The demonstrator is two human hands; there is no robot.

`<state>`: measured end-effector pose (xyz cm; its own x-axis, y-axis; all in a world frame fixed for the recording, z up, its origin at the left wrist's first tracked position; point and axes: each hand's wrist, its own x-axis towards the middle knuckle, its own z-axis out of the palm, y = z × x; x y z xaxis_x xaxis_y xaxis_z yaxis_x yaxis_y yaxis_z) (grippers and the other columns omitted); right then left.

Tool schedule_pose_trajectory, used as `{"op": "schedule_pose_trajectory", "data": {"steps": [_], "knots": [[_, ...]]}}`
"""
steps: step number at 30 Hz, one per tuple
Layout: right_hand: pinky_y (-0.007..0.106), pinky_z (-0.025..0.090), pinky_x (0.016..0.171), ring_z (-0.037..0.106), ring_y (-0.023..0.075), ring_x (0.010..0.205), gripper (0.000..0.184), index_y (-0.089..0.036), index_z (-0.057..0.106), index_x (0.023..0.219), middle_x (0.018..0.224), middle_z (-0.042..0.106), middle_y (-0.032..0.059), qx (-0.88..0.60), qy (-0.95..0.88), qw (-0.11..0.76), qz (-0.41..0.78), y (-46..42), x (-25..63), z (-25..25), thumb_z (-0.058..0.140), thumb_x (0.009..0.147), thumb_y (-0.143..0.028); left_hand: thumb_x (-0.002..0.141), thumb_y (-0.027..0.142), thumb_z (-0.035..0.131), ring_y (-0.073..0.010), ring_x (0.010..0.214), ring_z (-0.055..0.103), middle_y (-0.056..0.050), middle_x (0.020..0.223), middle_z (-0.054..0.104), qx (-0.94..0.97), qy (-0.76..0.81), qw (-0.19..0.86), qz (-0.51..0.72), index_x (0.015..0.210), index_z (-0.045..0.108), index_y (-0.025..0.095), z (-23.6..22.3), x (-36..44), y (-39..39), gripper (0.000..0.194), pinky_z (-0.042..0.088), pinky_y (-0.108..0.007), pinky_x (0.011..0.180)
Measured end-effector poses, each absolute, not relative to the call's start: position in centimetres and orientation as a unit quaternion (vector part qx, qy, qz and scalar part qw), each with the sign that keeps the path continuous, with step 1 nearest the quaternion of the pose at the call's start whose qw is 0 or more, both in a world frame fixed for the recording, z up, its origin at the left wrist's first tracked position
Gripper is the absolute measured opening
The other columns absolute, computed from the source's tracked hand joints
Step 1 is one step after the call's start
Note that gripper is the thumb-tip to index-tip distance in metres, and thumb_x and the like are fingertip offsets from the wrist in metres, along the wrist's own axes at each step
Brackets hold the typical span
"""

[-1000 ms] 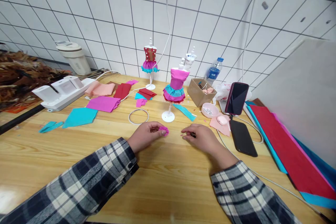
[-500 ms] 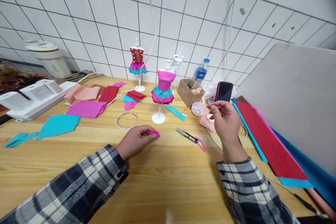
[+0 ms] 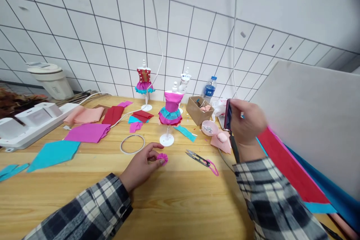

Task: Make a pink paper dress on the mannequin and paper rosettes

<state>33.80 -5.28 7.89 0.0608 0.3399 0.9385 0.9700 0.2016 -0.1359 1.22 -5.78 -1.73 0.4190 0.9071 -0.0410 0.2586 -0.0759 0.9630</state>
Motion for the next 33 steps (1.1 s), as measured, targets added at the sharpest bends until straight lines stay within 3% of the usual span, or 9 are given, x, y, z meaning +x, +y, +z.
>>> {"op": "schedule_pose_trajectory", "data": {"steps": [2, 4, 9, 14, 19, 24, 26, 29, 33], "knots": [[0.045, 0.046, 0.095, 0.059, 0.0269, 0.113, 0.028, -0.020, 0.070, 0.107, 0.114, 0.069, 0.0111, -0.604, -0.664, 0.379, -0.226, -2.5, 34.5, 7.3, 0.049, 0.087, -0.017, 0.074, 0.039, 0.067, -0.0200, 0.075, 0.068, -0.001, 0.076, 0.072, 0.665, 0.434, 0.519, 0.315, 0.108, 0.052, 0.020, -1.7, 1.1, -5.7, 0.041, 0.047, -0.028, 0.065], [0.047, 0.043, 0.099, 0.053, 0.0273, 0.121, 0.035, -0.019, 0.068, 0.113, 0.127, 0.064, 0.0120, -0.638, -0.670, 0.352, -0.144, -0.9, 34.4, 6.2, 0.047, 0.086, -0.014, 0.075, 0.036, 0.066, -0.0191, 0.075, 0.067, -0.001, 0.077, 0.071, 0.670, 0.430, 0.517, 0.314, 0.110, 0.051, 0.019, -1.7, 1.0, -5.7, 0.042, 0.046, -0.028, 0.067], [0.035, 0.051, 0.080, 0.065, 0.0219, 0.096, 0.034, -0.018, 0.064, 0.115, 0.103, 0.072, 0.0100, -0.602, -0.581, 0.544, 0.057, -3.4, 28.5, 3.2, 0.044, 0.092, -0.032, 0.075, 0.031, 0.066, -0.0165, 0.072, 0.064, -0.001, 0.080, 0.069, 0.669, 0.431, 0.514, 0.320, 0.121, 0.046, 0.018, -1.9, 1.1, -5.9, 0.052, 0.046, -0.028, 0.066], [0.025, 0.047, 0.063, 0.064, 0.0190, 0.088, 0.035, -0.021, 0.068, 0.109, 0.105, 0.072, 0.0067, -0.500, -0.696, 0.386, 0.341, -7.4, 20.2, 1.4, 0.066, 0.079, -0.040, 0.078, 0.035, 0.066, -0.0173, 0.077, 0.066, -0.001, 0.081, 0.069, 0.676, 0.416, 0.498, 0.349, 0.134, 0.036, 0.016, -1.7, 1.2, -6.1, 0.066, 0.048, -0.030, 0.074], [0.026, 0.046, 0.065, 0.060, 0.0140, 0.066, 0.013, -0.017, 0.068, 0.080, 0.072, 0.068, 0.0014, -0.534, -0.665, 0.342, 0.396, -7.2, 18.7, -0.3, 0.064, 0.076, -0.029, 0.081, 0.033, 0.065, -0.0167, 0.079, 0.066, -0.001, 0.083, 0.070, 0.717, 0.398, 0.454, 0.348, 0.138, 0.035, 0.017, -2.2, 1.3, -6.5, 0.066, 0.049, -0.031, 0.079], [0.028, 0.049, 0.066, 0.065, 0.0166, 0.070, 0.019, -0.017, 0.064, 0.084, 0.075, 0.071, 0.0033, -0.598, -0.624, 0.385, 0.324, -4.8, 22.4, -1.7, 0.059, 0.080, -0.035, 0.080, 0.032, 0.064, -0.0190, 0.091, 0.063, -0.005, 0.100, 0.070, 0.792, 0.419, 0.302, 0.325, 0.123, 0.055, 0.020, -1.4, -0.6, -5.0, 0.045, 0.048, -0.033, 0.084], [0.030, 0.049, 0.068, 0.067, 0.0189, 0.073, 0.025, -0.017, 0.066, 0.090, 0.080, 0.073, 0.0057, -0.624, -0.615, 0.382, 0.294, -4.0, 24.2, -2.1, 0.056, 0.083, -0.038, 0.085, 0.036, 0.058, -0.0213, 0.092, 0.062, -0.006, 0.095, 0.070, 0.816, 0.446, 0.185, 0.318, 0.098, 0.067, 0.020, -0.4, -2.6, -3.7, 0.023, 0.045, -0.036, 0.087], [0.034, 0.048, 0.079, 0.067, 0.0230, 0.089, 0.026, -0.020, 0.072, 0.093, 0.094, 0.075, 0.0073, -0.658, -0.615, 0.364, 0.236, -3.6, 26.4, -2.3, 0.054, 0.085, -0.037, 0.083, 0.042, 0.059, -0.0256, 0.095, 0.059, -0.007, 0.097, 0.069, 0.843, 0.480, 0.073, 0.231, 0.088, 0.070, 0.021, 0.9, -5.7, -1.9, 0.024, 0.041, -0.041, 0.088], [0.034, 0.045, 0.083, 0.065, 0.0237, 0.099, 0.027, -0.025, 0.075, 0.096, 0.105, 0.074, 0.0048, -0.686, -0.620, 0.340, 0.172, -4.6, 28.0, -1.7, 0.053, 0.086, -0.036, 0.075, 0.040, 0.065, -0.0258, 0.089, 0.058, -0.006, 0.088, 0.067, 0.865, 0.486, 0.073, 0.103, 0.082, 0.069, 0.021, 1.0, -7.8, -1.0, 0.021, 0.041, -0.036, 0.077]]}}
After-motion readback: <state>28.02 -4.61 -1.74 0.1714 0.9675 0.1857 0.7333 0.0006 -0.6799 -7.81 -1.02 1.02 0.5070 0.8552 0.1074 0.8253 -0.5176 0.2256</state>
